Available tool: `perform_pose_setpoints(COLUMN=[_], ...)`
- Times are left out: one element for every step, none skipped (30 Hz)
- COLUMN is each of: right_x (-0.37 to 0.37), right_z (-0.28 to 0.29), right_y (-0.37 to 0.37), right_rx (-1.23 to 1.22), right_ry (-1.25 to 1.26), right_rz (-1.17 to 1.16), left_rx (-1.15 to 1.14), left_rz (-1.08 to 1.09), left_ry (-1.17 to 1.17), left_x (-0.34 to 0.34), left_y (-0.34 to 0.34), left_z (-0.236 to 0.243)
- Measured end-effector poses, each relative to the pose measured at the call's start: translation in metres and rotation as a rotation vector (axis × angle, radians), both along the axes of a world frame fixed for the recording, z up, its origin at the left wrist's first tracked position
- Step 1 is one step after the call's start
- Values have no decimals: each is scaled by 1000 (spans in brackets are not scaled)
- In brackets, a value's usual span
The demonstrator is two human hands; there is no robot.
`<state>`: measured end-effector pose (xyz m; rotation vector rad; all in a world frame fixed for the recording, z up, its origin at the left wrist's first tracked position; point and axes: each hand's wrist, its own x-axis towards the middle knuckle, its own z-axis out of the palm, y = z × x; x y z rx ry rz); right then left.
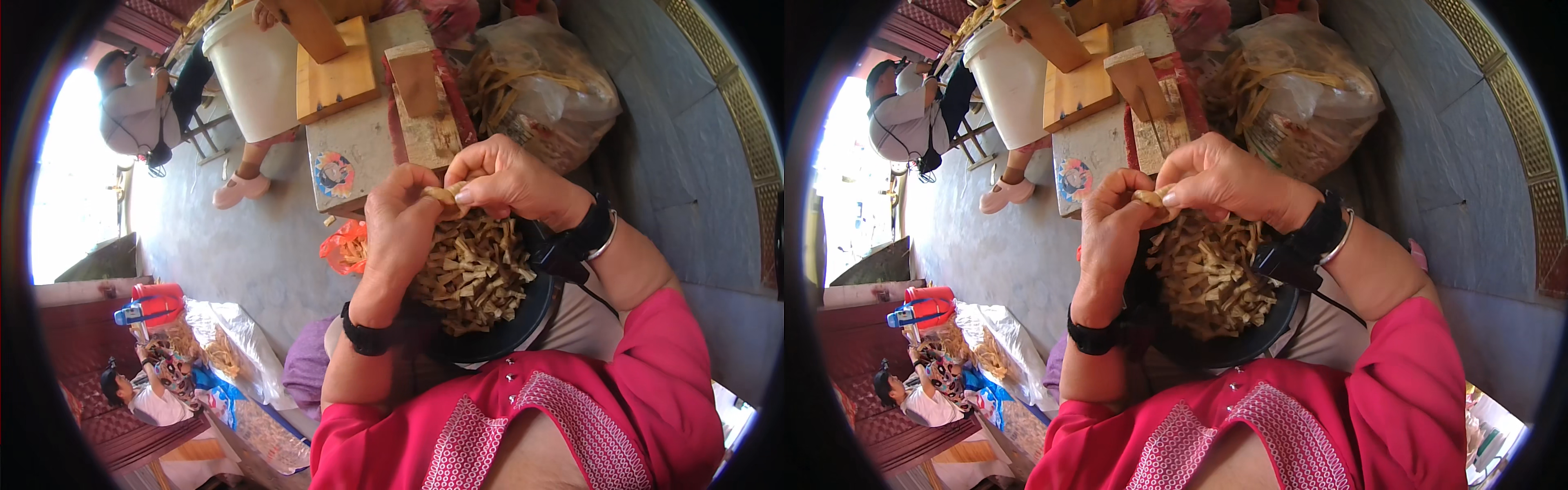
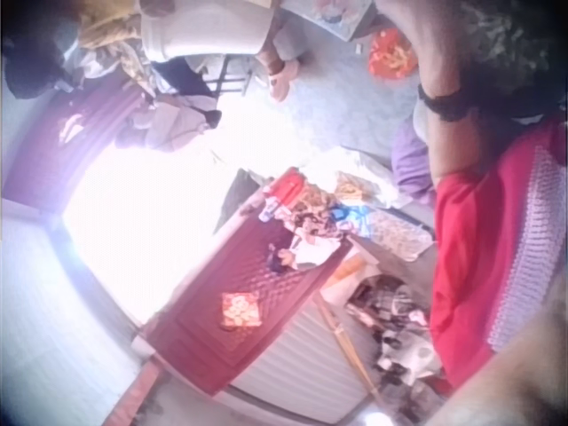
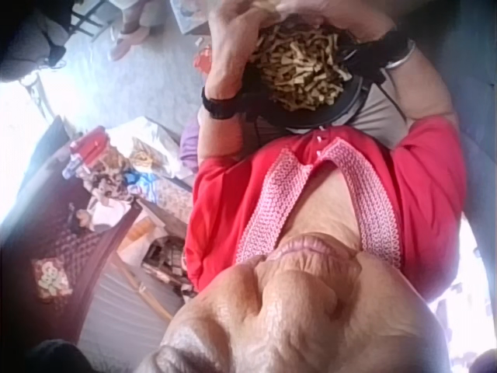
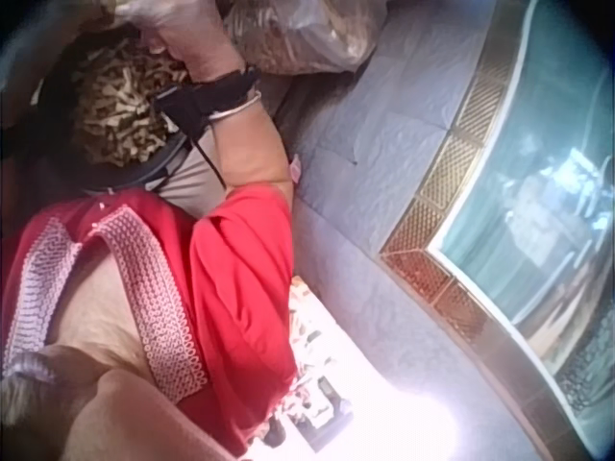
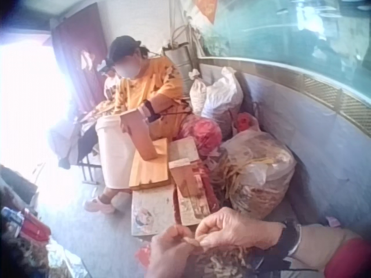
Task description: The person manipulates thin strips of material, likely food-related, by pulling them through a wooden manual slicing or stretching tool and then tying or folding them into knots before placing them into a black container.
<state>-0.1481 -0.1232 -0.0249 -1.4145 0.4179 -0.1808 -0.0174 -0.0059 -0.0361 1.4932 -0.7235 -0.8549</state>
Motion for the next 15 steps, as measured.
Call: perform_pose_setpoints(right_x=[-2,-4,-5,-5,-6,-5,-5,-4,-5,-5,-4,-4,-4,-3,-3], right_z=[-7,-13,-15,-18,-21,-22,-23,-24,-24,-23,-20,-17,-14,-10,-8], right_y=[-1,-2,-2,-3,-5,-6,-6,-5,-4,-3,-3,-1,2,3,5], right_rx=[227,453,558,557,650,743,742,736,730,729,608,488,489,451,416], right_ry=[-69,-139,-148,-147,-211,-277,-278,-294,-311,-312,-265,-219,-220,-202,-181], right_rz=[67,134,111,110,117,131,135,66,-8,-9,-38,-65,-64,-52,-40], left_rx=[18,16,51,86,-77,-78,-159,-241,-242,-198,-154,-153,-73,7,36], left_rz=[4,2,69,137,196,200,126,51,51,-91,-230,-230,-210,-190,-254], left_ry=[-222,-220,-441,-662,-743,-745,-787,-828,-828,-673,-516,-517,-470,-423,-328], left_x=[0,-1,-6,-9,-11,-9,-7,-4,-3,-3,-2,-1,0,2,5], left_y=[-1,1,4,4,2,1,0,-1,0,3,5,5,6,5,4], left_z=[-1,0,10,16,7,6,6,7,10,17,20,18,15,12,12])
